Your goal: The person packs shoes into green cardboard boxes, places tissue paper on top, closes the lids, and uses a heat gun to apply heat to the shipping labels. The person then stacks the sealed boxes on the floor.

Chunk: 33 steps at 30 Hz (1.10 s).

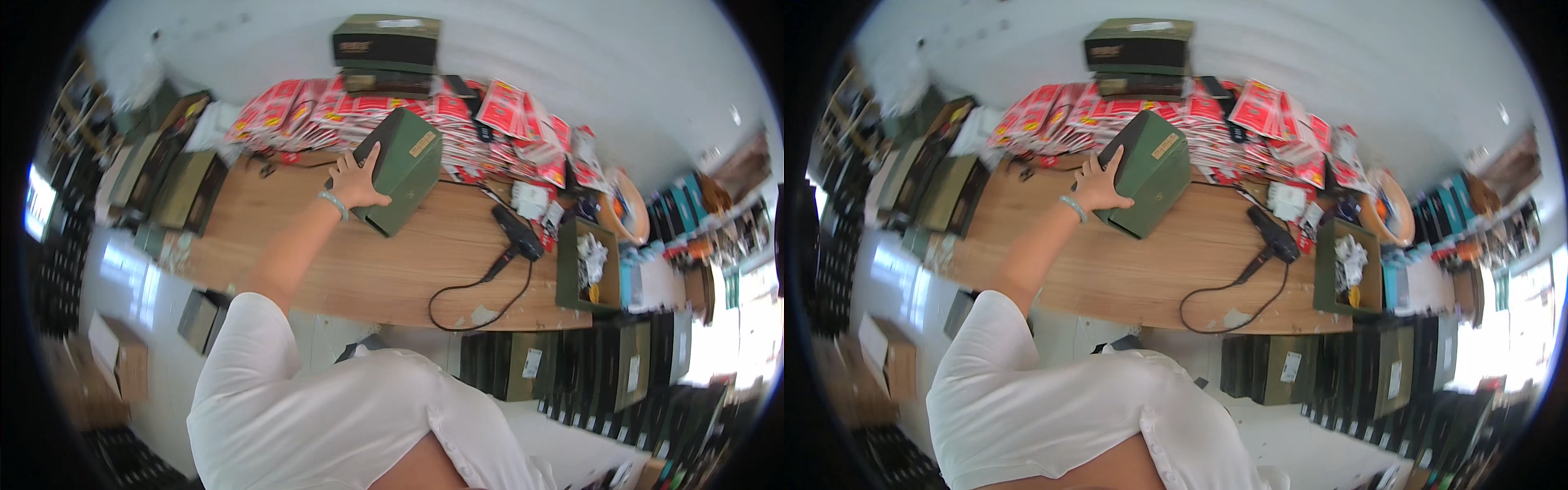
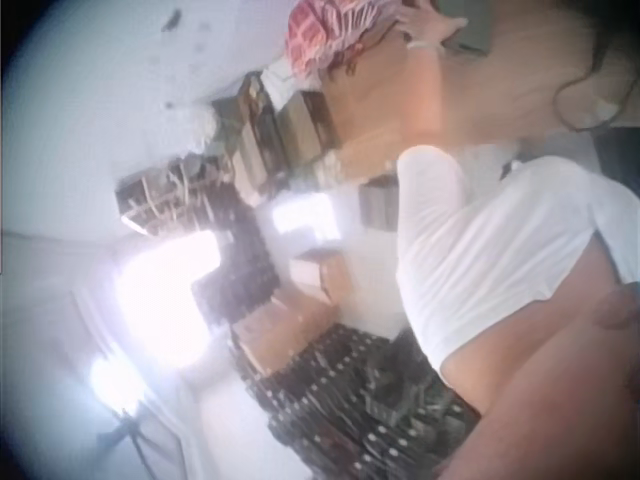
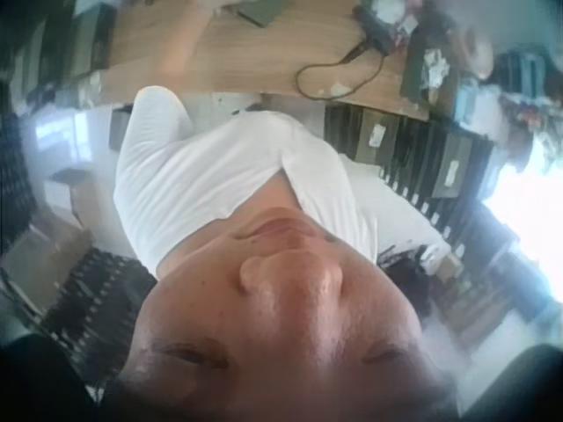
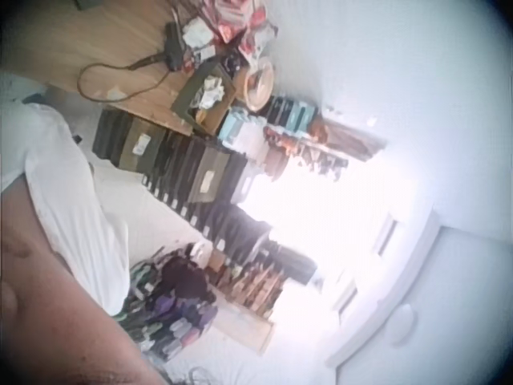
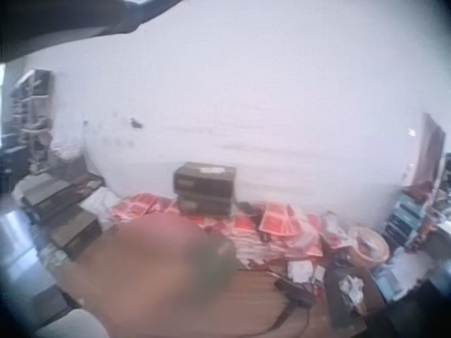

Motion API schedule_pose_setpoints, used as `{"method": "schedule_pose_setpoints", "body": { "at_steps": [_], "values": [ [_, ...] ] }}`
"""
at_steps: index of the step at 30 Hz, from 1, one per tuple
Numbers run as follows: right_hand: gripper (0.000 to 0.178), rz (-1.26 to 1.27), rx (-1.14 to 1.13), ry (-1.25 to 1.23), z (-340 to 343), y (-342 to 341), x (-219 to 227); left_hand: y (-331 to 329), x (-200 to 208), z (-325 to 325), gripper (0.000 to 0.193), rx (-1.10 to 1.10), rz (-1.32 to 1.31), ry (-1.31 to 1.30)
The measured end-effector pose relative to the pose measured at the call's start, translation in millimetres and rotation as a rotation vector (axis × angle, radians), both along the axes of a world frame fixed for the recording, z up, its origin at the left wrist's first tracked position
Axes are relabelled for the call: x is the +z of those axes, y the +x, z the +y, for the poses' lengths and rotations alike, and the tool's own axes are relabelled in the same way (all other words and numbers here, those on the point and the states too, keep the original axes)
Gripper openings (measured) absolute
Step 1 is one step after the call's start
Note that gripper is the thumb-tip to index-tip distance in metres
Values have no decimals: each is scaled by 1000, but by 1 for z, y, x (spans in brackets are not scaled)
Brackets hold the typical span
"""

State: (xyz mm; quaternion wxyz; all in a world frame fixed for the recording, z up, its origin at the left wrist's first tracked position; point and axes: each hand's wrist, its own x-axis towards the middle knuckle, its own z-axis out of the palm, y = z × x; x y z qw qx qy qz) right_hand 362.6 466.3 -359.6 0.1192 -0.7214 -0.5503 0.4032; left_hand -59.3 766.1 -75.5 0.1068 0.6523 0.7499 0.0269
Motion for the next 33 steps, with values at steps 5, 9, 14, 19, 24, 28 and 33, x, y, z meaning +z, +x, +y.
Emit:
{"method": "schedule_pose_setpoints", "body": {
  "at_steps": [5, 9, 14, 19, 24, 28, 33],
  "values": [
    [34, 68, 388, 16, 56, -5, -6, -38, -61, -211, 132, 355, -366, 268],
    [34, 98, 740, -3, 83, -23, -18, 5, -149, -426, 131, 689, -719, 735],
    [33, 85, 1038, -27, 94, -76, -22, 104, -126, -621, 119, 1919, -1565, 791],
    [33, 79, 1322, -78, 58, -160, -22, 174, -226, -779, 101, 1934, -2222, 1438],
    [33, 55, 1448, -148, -4, -215, -17, 163, -242, -818, 103, 3042, -1204, 2180],
    [33, -4, 1497, -202, -63, -249, -16, 163, -280, -901, 105, 2998, -1316, 2354],
    [33, -102, 1481, -226, -118, -281, -13, 167, -353, -1009, 109, 2958, -1094, 2828]
  ]
}}
